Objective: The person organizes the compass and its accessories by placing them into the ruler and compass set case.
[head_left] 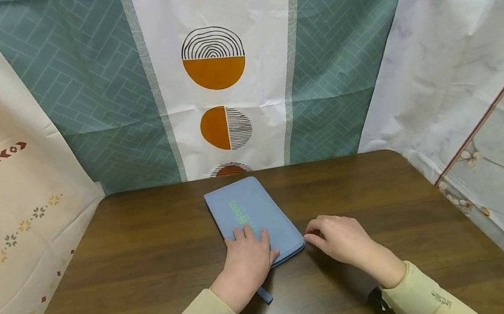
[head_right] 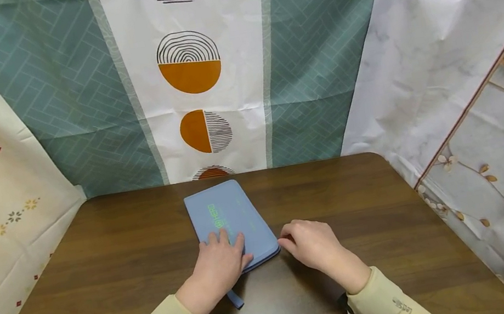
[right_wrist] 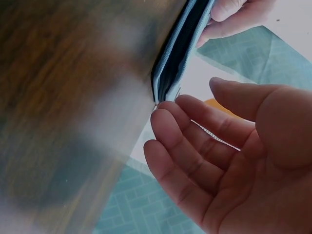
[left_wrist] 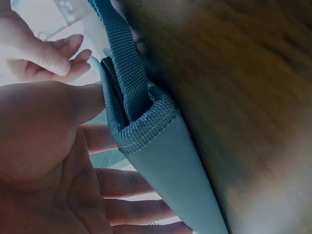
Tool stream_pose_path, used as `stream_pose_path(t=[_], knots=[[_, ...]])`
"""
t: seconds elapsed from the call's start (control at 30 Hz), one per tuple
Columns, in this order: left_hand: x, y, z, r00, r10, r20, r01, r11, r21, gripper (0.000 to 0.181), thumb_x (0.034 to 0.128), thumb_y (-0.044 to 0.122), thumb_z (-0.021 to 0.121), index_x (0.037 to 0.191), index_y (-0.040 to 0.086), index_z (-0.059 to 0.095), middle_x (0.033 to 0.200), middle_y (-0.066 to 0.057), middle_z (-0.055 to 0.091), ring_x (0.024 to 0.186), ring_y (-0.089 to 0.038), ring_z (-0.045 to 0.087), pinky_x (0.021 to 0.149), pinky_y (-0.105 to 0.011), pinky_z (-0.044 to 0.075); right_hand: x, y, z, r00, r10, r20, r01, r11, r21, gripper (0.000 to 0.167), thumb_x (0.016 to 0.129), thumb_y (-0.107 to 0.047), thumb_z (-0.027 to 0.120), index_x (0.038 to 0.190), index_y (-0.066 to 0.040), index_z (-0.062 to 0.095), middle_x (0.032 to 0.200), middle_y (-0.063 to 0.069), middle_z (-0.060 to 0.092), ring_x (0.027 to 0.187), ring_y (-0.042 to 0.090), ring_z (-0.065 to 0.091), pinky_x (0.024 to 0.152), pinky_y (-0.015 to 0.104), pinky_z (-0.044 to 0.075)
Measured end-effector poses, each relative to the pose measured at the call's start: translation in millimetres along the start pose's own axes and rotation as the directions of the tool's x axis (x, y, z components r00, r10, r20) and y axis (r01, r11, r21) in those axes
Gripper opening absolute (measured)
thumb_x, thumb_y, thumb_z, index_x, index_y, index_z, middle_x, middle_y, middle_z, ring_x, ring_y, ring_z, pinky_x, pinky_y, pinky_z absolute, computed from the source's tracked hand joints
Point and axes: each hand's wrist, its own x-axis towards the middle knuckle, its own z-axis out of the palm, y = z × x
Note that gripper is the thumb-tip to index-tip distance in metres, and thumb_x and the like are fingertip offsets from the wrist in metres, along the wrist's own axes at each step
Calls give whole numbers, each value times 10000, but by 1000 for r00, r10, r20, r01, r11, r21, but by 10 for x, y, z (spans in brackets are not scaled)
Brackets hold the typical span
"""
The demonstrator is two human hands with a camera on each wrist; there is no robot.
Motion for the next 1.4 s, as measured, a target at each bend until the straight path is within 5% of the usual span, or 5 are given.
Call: stream_pose_path(t=[0.3,0.63,1.03,1.2,1.4], knots=[[-34,-29,14,1000,25,18,-25,1000,-11,539,1099,558,629,1473,177,705,1416,-250,672,1205,-457,671,935,-580,602,-5,3,14,999,9,32,-9,1000,10,51,1019,-262,825,1014,-212,831,963,-84,758,849,164,731,734,442,590],[-90,-184,83,994,108,-6,-107,978,-178,464,1122,423,644,1486,139,678,1521,-228,610,1345,-533,592,1052,-647,531,-4,-13,-38,999,22,33,-22,1000,2,58,1013,-273,830,1019,-216,838,979,-79,770,869,172,735,747,453,592],[-177,-416,102,952,299,-56,-304,918,-254,431,1109,359,692,1485,148,683,1560,-203,593,1402,-541,553,1085,-649,516,-88,2,-52,999,48,24,-48,999,9,74,1015,-265,829,1056,-203,834,1010,-65,766,905,181,740,781,461,597],[-178,-480,83,932,352,-83,-361,895,-264,405,1094,331,720,1457,151,703,1541,-202,607,1381,-511,567,1060,-650,531,-86,20,-40,999,41,24,-41,999,-12,206,1029,-264,812,1192,-138,813,1156,4,771,1074,256,754,869,515,607],[-150,-539,72,933,357,-40,-354,893,-279,414,1095,341,708,1477,179,698,1571,-200,591,1409,-517,560,1085,-637,521,-48,15,-43,999,24,29,-24,1000,-11,426,1044,-288,795,1407,-78,727,1422,121,705,1340,368,652,1025,591,558]])
